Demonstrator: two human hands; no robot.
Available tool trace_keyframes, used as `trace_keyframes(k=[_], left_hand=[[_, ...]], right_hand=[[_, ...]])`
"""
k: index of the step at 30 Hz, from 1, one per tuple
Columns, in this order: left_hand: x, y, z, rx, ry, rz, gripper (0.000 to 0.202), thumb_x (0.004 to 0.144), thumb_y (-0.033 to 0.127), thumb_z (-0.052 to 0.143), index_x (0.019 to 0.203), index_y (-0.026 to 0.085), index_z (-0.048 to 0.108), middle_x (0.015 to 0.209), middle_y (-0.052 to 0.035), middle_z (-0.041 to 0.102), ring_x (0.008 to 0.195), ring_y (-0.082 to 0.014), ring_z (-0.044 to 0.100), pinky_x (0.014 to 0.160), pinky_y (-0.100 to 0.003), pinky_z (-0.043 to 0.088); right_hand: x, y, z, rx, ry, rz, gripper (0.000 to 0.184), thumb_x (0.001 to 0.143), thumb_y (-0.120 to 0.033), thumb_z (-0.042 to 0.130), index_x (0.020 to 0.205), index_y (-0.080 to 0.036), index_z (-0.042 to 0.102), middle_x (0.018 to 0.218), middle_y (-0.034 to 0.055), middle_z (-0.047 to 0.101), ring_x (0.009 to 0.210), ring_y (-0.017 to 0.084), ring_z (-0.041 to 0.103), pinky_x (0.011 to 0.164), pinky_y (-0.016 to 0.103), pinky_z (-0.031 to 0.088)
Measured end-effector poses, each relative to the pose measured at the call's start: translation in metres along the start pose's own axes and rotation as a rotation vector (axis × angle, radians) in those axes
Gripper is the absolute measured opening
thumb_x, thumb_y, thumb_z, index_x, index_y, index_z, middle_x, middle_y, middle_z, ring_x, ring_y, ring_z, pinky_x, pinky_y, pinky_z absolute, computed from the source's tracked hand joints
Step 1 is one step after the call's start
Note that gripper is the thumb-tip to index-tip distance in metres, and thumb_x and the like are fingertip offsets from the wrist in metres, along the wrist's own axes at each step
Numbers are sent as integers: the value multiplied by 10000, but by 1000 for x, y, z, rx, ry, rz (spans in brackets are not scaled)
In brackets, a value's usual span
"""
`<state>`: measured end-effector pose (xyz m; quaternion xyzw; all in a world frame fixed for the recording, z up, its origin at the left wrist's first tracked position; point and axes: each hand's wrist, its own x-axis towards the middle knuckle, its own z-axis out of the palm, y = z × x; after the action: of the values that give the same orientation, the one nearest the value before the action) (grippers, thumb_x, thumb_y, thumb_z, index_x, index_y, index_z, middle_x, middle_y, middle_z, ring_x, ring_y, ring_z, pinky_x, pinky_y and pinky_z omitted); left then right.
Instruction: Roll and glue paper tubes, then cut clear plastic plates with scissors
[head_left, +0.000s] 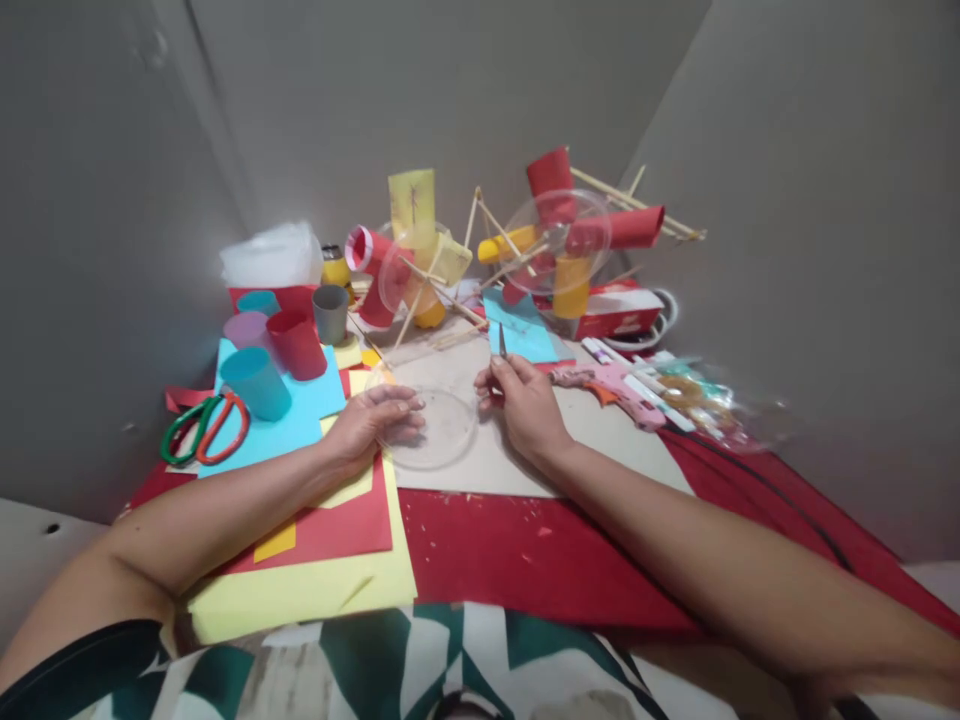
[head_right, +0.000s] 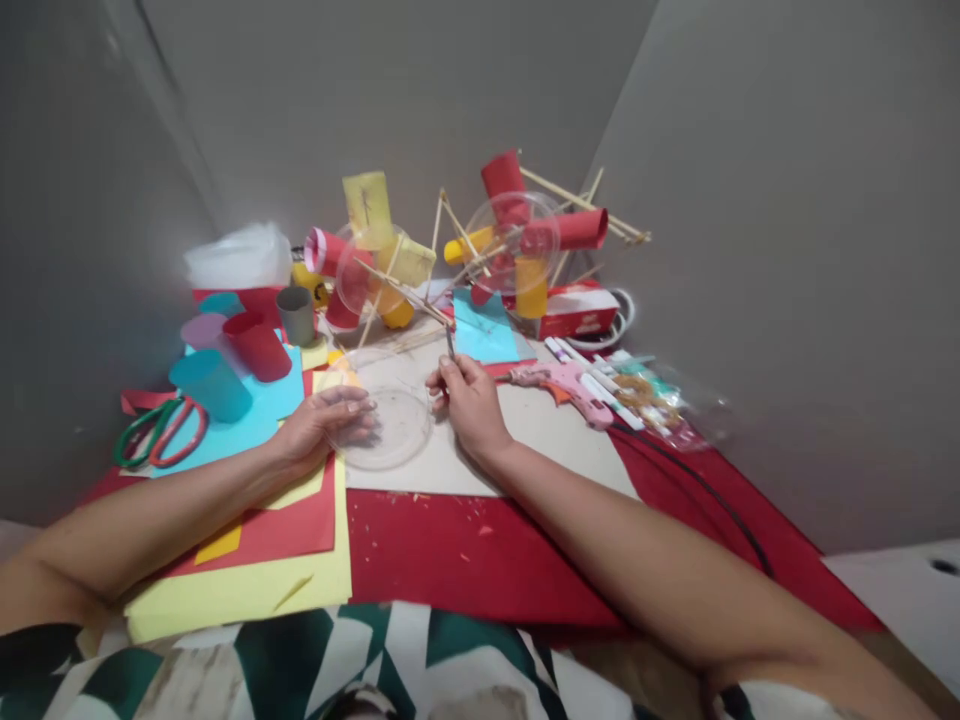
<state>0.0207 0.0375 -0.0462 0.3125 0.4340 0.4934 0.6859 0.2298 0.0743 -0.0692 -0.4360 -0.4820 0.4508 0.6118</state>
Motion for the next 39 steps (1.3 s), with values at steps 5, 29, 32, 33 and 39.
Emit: trace_keyframes(k=[5,29,32,33,39], left_hand=[[0,-2,-4,5,5,12,149,763,-27,688,878,68,696,852,-129,769,630,-186,749,553,-254,612],[2,-10,-10,9,-20,72,225,670,55,786,866,91,681,838,-111,764,633,-177,734,558,-253,594],[2,-10,-11,4,-30,63,231,677,49,790,878,89,684,856,-119,767,635,-176,735,564,-254,598],[3,-10,-11,3,-32,58,232,679,48,795,881,88,686,858,-120,767,637,-177,737,568,-254,600],[6,-10,-12,-9,-36,27,214,701,51,804,881,87,696,847,-115,768,650,-184,747,576,-251,607]], right_hand=[[-4,-2,1,-8,-71,-13,465,777,-626,745,686,-190,611,680,-10,628,539,80,540,481,189,465],[-1,9,3,-35,-134,-33,522,770,-681,731,675,-184,602,669,0,624,500,103,521,483,237,424],[-1,9,2,-40,-132,-24,516,774,-676,727,679,-186,600,670,0,625,501,104,519,477,235,420],[-2,9,2,-43,-131,-21,511,776,-674,725,683,-188,601,671,-1,625,506,105,519,478,235,422],[-4,8,-1,-58,-127,5,492,778,-655,735,679,-191,605,681,-9,622,516,102,516,492,235,434]])
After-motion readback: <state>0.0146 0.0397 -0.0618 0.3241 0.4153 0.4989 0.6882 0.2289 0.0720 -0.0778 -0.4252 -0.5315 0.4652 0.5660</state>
